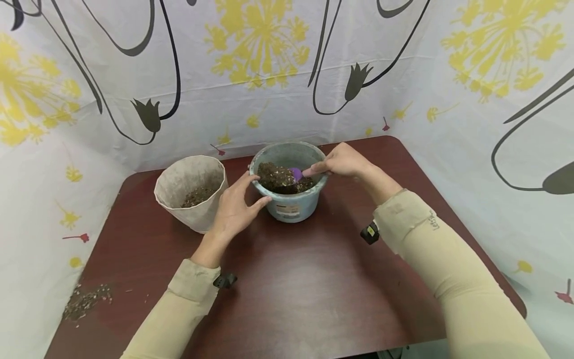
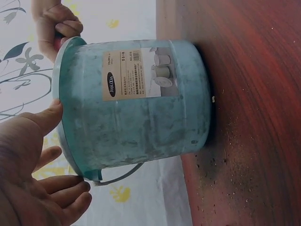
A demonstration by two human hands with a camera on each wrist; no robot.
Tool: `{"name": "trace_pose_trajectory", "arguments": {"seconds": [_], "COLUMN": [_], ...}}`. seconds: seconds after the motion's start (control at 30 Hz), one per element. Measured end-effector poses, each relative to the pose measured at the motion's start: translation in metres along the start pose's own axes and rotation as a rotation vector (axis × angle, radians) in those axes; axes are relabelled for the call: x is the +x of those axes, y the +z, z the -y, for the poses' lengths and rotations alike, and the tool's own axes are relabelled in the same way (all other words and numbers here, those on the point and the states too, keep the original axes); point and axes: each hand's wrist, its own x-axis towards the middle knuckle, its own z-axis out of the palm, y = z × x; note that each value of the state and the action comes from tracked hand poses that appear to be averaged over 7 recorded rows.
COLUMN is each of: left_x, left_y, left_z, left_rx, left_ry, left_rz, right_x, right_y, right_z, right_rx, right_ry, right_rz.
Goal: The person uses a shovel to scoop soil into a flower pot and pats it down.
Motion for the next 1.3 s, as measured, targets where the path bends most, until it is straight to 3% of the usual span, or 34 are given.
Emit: {"name": "trace_pose_trajectory", "arguments": {"seconds": [0.27,0.67,0.9,1.17,1.3], "left_x": [-0.002,0.000,0.000,-0.001,-0.003], "left_y": [0.000,-0.002,-0.001,-0.004,-0.012], "left_z": [0.003,0.004,0.004,0.005,0.007], "left_rx": [0.005,0.019,0.031,0.131,0.133], "left_ry": [0.003,0.001,-0.003,0.038,0.055], "left_rz": [0.031,0.033,0.033,0.084,0.099], "right_x": [-0.010,-0.016,-0.017,-0.016,-0.018], "right_y": [-0.006,-0.004,0.000,0.005,0.004], "right_z": [-0.012,-0.022,-0.023,-0.025,-0.023], "right_rx": [0.072,-0.014,0.017,0.076,0.085], "right_ry": [-0.018,-0.027,-0.019,-0.003,-0.014], "right_rz": [-0.040,-0.118,-0.137,-0.189,-0.188]}}
